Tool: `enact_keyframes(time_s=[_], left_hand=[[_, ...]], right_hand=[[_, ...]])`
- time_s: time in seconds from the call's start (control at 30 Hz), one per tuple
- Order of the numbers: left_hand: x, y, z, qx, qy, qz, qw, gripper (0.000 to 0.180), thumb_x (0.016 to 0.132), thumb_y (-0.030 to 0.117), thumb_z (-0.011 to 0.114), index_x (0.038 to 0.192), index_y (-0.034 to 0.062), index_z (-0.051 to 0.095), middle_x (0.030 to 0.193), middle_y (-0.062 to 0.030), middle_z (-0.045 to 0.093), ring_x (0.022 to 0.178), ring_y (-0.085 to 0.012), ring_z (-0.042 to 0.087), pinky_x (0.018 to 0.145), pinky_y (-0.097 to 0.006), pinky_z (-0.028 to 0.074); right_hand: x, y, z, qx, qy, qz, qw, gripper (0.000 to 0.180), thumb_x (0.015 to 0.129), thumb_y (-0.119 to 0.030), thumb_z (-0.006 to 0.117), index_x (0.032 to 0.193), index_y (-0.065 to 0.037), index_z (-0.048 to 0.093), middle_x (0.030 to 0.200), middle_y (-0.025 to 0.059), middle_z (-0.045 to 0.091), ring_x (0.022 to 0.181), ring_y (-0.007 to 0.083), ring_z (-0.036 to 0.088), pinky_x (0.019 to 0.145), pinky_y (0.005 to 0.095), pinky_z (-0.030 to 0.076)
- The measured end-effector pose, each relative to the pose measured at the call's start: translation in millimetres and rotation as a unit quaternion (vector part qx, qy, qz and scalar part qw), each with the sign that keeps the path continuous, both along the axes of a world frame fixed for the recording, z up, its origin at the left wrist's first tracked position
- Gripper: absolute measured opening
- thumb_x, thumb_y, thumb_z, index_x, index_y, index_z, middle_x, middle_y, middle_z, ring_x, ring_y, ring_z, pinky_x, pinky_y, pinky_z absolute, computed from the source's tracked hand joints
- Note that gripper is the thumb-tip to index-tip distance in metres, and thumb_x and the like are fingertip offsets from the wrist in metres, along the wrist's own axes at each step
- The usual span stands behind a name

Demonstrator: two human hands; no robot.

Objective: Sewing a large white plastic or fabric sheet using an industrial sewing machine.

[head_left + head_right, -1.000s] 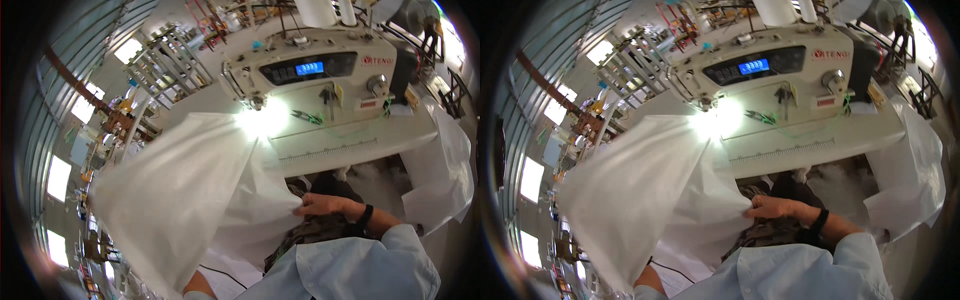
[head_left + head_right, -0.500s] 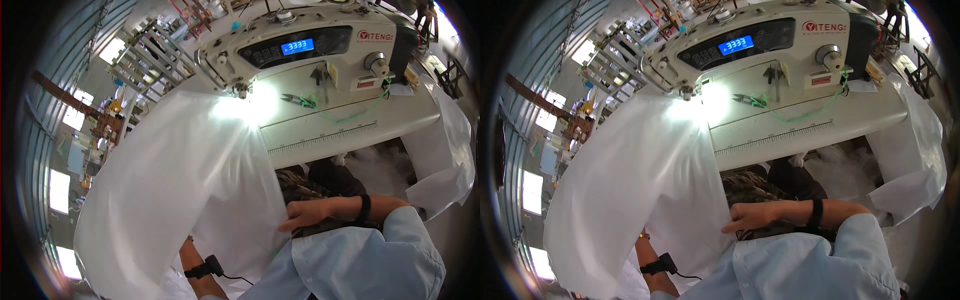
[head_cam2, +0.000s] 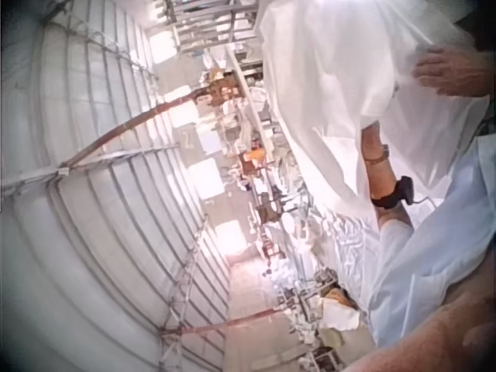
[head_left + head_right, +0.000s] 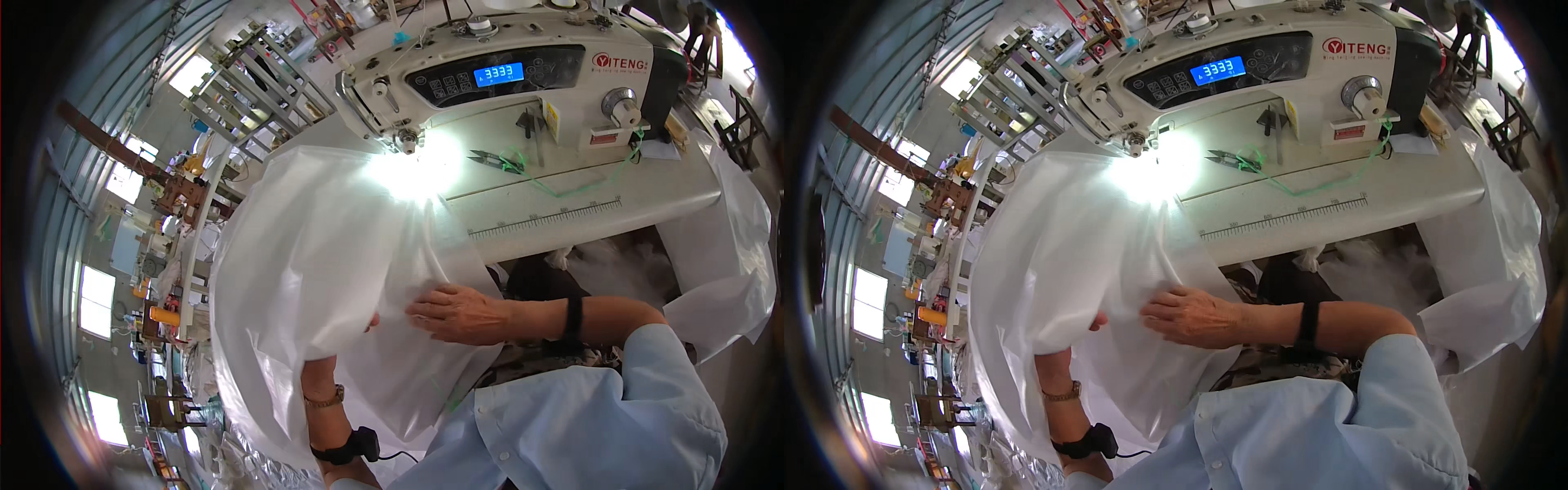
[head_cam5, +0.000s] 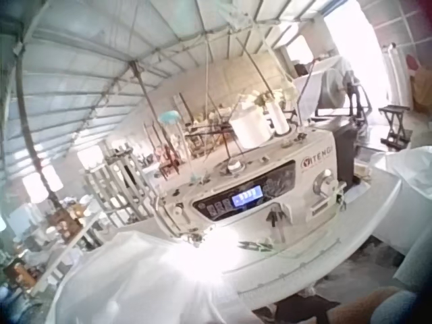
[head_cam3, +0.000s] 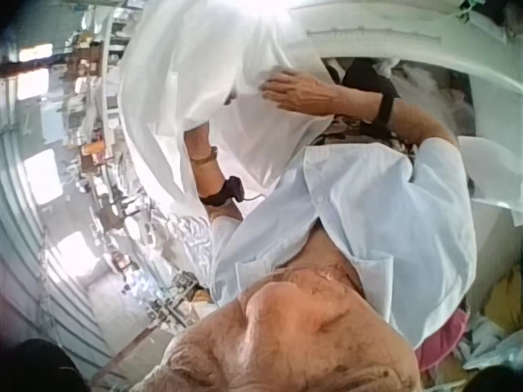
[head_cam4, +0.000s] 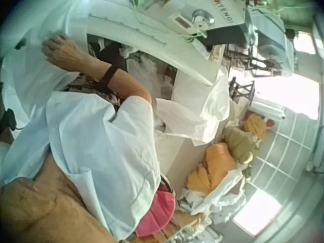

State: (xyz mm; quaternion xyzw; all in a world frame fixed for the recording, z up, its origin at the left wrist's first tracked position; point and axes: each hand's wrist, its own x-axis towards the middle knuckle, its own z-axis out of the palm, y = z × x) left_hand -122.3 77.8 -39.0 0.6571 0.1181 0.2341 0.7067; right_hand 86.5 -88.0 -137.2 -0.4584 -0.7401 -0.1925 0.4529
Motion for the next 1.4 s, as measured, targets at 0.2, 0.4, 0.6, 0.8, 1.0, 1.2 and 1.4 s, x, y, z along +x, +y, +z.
enact_keyframes(time_s=[0.2, 0.4, 0.6, 0.8, 1.0, 1.2, 1.4], left_hand=[[42.8, -11.3, 32.6, 0.001, -0.148, 0.021, 0.989, 0.046, 0.101, 0.019, 0.043, 0.142, -0.0026, 0.040, 0.132, -0.0261, 0.054, 0.104, -0.0392, 0.066, 0.073, -0.037, 0.059], [66.4, -16.8, 54.8, 0.045, -0.103, 0.051, 0.992, 0.043, 0.102, 0.012, 0.038, 0.143, -0.0023, 0.040, 0.142, -0.0251, 0.046, 0.110, -0.0335, 0.064, 0.078, -0.033, 0.058], [73.1, -32.4, 67.9, 0.022, -0.083, 0.061, 0.994, 0.042, 0.103, 0.019, 0.038, 0.137, -0.0044, 0.046, 0.149, -0.0232, 0.039, 0.117, -0.0293, 0.060, 0.084, -0.031, 0.055], [72.1, -25.5, 60.7, 0.064, -0.095, 0.091, 0.989, 0.044, 0.103, 0.021, 0.036, 0.134, -0.0065, 0.050, 0.143, -0.0225, 0.047, 0.115, -0.0300, 0.061, 0.089, -0.033, 0.052], [86.3, -35.8, 34.0, 0.391, 0.149, -0.028, 0.908, 0.048, 0.090, 0.006, 0.060, 0.137, 0.0064, 0.050, 0.132, -0.0116, 0.058, 0.107, -0.0251, 0.064, 0.085, -0.036, 0.051], [65.1, -33.6, 0.1, 0.580, 0.307, 0.016, 0.755, 0.023, 0.088, 0.009, 0.063, 0.110, 0.0038, 0.061, 0.084, -0.0157, 0.063, 0.077, -0.0361, 0.060, 0.070, -0.039, 0.049], [-26.7, -62.1, 24.5, 0.474, 0.338, -0.059, 0.811, 0.024, 0.089, 0.018, 0.069, 0.078, -0.0005, 0.058, 0.064, -0.0159, 0.052, 0.056, -0.0274, 0.049, 0.053, -0.037, 0.039]], right_hand=[[10.8, 10.5, 1.6, -0.353, -0.049, 0.022, 0.934, 0.024, 0.092, -0.010, 0.050, 0.110, -0.004, 0.065, 0.100, 0.0113, 0.063, 0.081, 0.0222, 0.064, 0.073, 0.0380, 0.052], [37.4, 61.2, 57.2, -0.235, 0.785, 0.088, 0.567, 0.034, 0.099, -0.009, 0.045, 0.127, 0.009, 0.044, 0.123, 0.0159, 0.054, 0.104, 0.0286, 0.066, 0.081, 0.0359, 0.056], [66.4, 95.4, 70.4, -0.224, 0.858, 0.097, 0.453, 0.026, 0.097, -0.010, 0.053, 0.117, 0.006, 0.052, 0.107, 0.0125, 0.058, 0.082, 0.0203, 0.065, 0.067, 0.0276, 0.054], [37.9, 53.8, 51.3, -0.266, 0.797, 0.254, 0.479, 0.017, 0.093, -0.021, 0.065, 0.100, -0.006, 0.066, 0.080, -0.0017, 0.061, 0.065, 0.0090, 0.056, 0.063, 0.0273, 0.049], [-14.0, -5.3, 27.2, -0.367, 0.715, 0.340, 0.488, 0.022, 0.092, -0.029, 0.068, 0.094, -0.007, 0.069, 0.087, -0.0009, 0.066, 0.081, 0.0090, 0.058, 0.082, 0.0301, 0.046], [-19.2, -16.7, 4.6, -0.422, 0.640, 0.369, 0.525, 0.024, 0.094, -0.028, 0.065, 0.091, -0.005, 0.069, 0.081, 0.0011, 0.066, 0.083, 0.0115, 0.061, 0.082, 0.0304, 0.048], [-16.7, -26.9, -5.3, -0.519, 0.598, 0.338, 0.509, 0.028, 0.097, -0.031, 0.060, 0.103, -0.005, 0.065, 0.084, 0.0068, 0.068, 0.074, 0.0141, 0.063, 0.074, 0.0290, 0.052]])
